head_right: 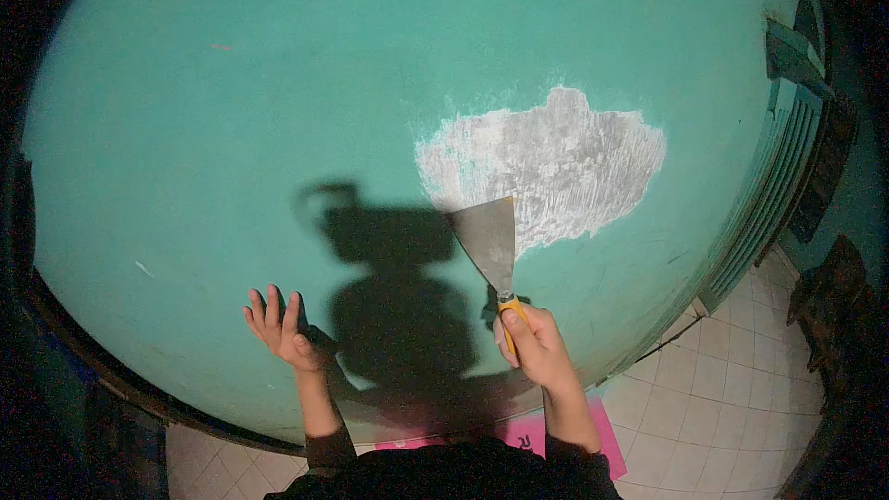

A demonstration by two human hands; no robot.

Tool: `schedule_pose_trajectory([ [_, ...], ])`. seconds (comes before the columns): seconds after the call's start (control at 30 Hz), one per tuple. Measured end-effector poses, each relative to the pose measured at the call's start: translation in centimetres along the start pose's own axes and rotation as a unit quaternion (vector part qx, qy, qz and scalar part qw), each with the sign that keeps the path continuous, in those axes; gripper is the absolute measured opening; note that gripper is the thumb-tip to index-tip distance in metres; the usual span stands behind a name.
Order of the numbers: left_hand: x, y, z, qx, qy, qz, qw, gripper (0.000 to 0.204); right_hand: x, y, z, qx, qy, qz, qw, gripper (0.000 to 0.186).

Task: Using a putty knife to apply or smooth wall patch compound onto a damaged area of a green wall.

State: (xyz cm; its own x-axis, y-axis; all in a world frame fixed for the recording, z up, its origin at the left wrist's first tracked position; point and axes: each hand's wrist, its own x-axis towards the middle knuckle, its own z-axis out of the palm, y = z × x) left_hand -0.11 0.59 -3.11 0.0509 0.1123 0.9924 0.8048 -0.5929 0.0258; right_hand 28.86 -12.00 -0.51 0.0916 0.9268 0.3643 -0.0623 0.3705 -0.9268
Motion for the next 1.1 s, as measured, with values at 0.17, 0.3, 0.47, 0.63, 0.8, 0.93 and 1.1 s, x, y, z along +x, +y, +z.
schedule_pose_trajectory([
  [0.17, -0.1, 0.1, -0.1, 0.010, -0.010, 0.000, 1.000, 0.053, -0.9, -1.5, 0.8, -0.062, 0.026, 0.016, 0.998, 0.035],
  [0.3, -0.1, 0.4, 0.1, 0.002, 0.000, 0.000, 1.000, 0.050, -0.1, -1.3, 1.2, -0.033, 0.032, 0.015, 0.999, 0.032],
  [0.47, -0.3, 0.6, 0.1, 0.001, -0.002, -0.009, 1.000, 0.050, -1.2, -1.8, 1.2, -0.057, 0.058, 0.041, 0.996, 0.029],
  [0.63, -0.4, 0.8, 0.3, 0.000, -0.005, -0.011, 1.000, 0.051, -0.5, -2.3, 2.5, -0.135, 0.093, 0.034, 0.986, 0.021],
  [0.8, -0.2, 0.4, 0.1, -0.004, 0.000, -0.007, 1.000, 0.051, -1.5, -3.1, 2.8, -0.202, 0.117, 0.014, 0.972, 0.016],
  [0.93, -0.5, 0.6, 0.1, -0.005, -0.004, -0.004, 1.000, 0.051, -1.1, -1.8, 3.0, -0.234, 0.137, -0.012, 0.962, 0.014],
  [1.1, -0.6, 0.3, -0.1, 0.001, -0.004, -0.011, 1.000, 0.051, -0.7, -2.4, 3.4, -0.223, 0.125, -0.016, 0.967, 0.016],
])
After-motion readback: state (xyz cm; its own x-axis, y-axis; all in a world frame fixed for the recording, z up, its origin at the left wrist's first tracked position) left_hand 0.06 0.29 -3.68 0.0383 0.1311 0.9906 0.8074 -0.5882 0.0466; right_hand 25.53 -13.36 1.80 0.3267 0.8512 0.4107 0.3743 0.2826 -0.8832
